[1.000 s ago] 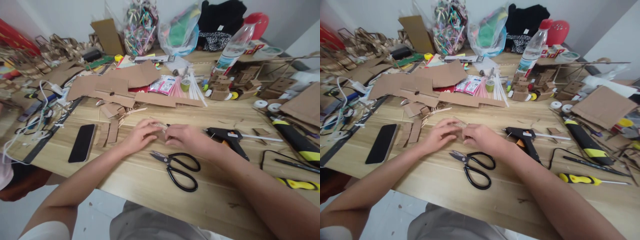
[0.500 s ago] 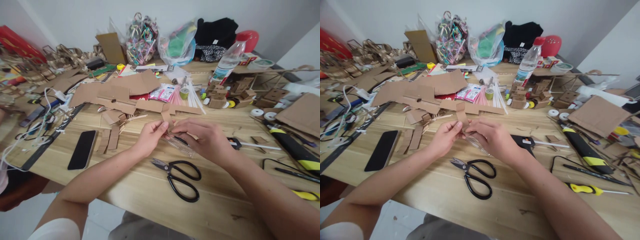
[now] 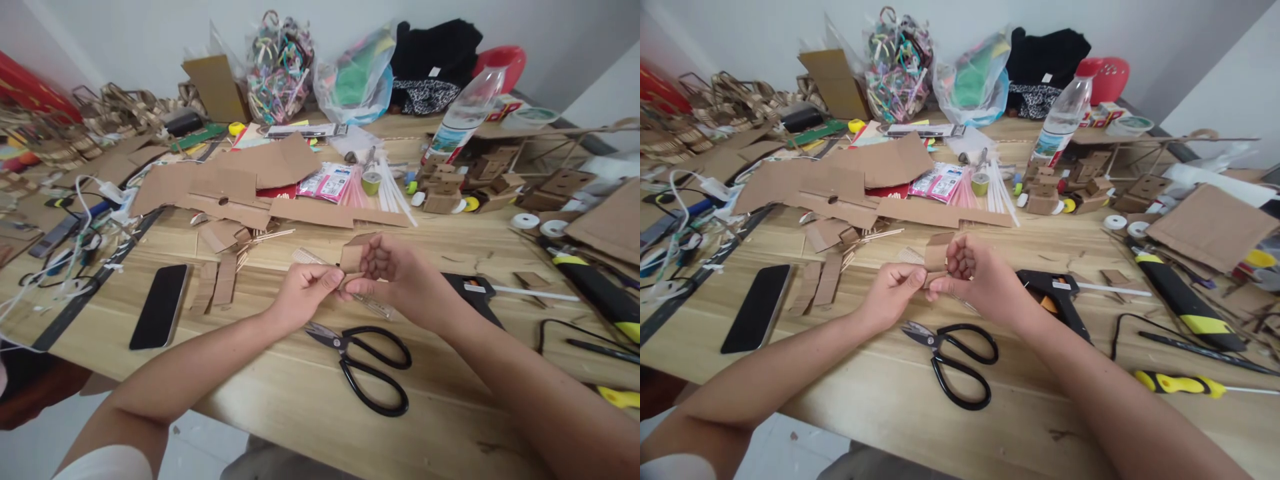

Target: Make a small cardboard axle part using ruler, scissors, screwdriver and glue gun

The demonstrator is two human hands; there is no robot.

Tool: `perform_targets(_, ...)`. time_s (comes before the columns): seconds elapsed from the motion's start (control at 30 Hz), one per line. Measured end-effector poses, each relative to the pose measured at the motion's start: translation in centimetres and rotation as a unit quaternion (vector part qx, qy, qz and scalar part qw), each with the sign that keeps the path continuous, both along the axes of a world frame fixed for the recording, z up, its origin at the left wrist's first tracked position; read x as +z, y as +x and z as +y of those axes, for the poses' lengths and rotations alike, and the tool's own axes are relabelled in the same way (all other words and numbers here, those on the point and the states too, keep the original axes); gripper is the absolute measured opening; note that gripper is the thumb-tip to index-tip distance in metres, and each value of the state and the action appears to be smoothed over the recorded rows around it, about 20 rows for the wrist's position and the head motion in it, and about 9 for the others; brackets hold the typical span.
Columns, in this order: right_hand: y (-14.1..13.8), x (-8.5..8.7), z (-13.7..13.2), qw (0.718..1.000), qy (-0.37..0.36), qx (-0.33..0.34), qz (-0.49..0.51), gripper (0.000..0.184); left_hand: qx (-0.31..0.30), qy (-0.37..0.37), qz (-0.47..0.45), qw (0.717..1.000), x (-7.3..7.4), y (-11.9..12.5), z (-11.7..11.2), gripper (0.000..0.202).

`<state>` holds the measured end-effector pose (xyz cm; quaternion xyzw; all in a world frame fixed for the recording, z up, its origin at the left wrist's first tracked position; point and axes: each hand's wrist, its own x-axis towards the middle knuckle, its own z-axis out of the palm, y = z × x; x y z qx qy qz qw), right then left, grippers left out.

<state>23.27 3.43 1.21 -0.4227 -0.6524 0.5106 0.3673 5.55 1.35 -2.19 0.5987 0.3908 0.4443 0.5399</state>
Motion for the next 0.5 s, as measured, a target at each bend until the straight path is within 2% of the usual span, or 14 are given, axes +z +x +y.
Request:
perform_targets(0.07,0.0,-0.1,0.0,0.999,-0.017,0.031,-0.013,0.055,0.002,0.005,0.013,1.000,0.1,-0.1,-0.2,0.069)
perform_targets(0.13,0.0,-0.2,-0.1,0.998,-0.003,0.055,-0.032,0.051,-0.002,0.015,0.023,1.000,0.2,-0.1,-0.4,0.070)
perform_targets(0.33,0.1,-0.8,-0.4,0.998,-0.002,0.056,0.021,0.051,0.013,0.020,0.025,0.999,0.2,0.1,-0.5,0.061)
perform_targets(0.5,0.2,-1.5,-0.5,0.996,0.081,0.028,-0.034,0.045,0.016,-0.007,0.008,1.000,-0.3,0.3,-0.6,0.060)
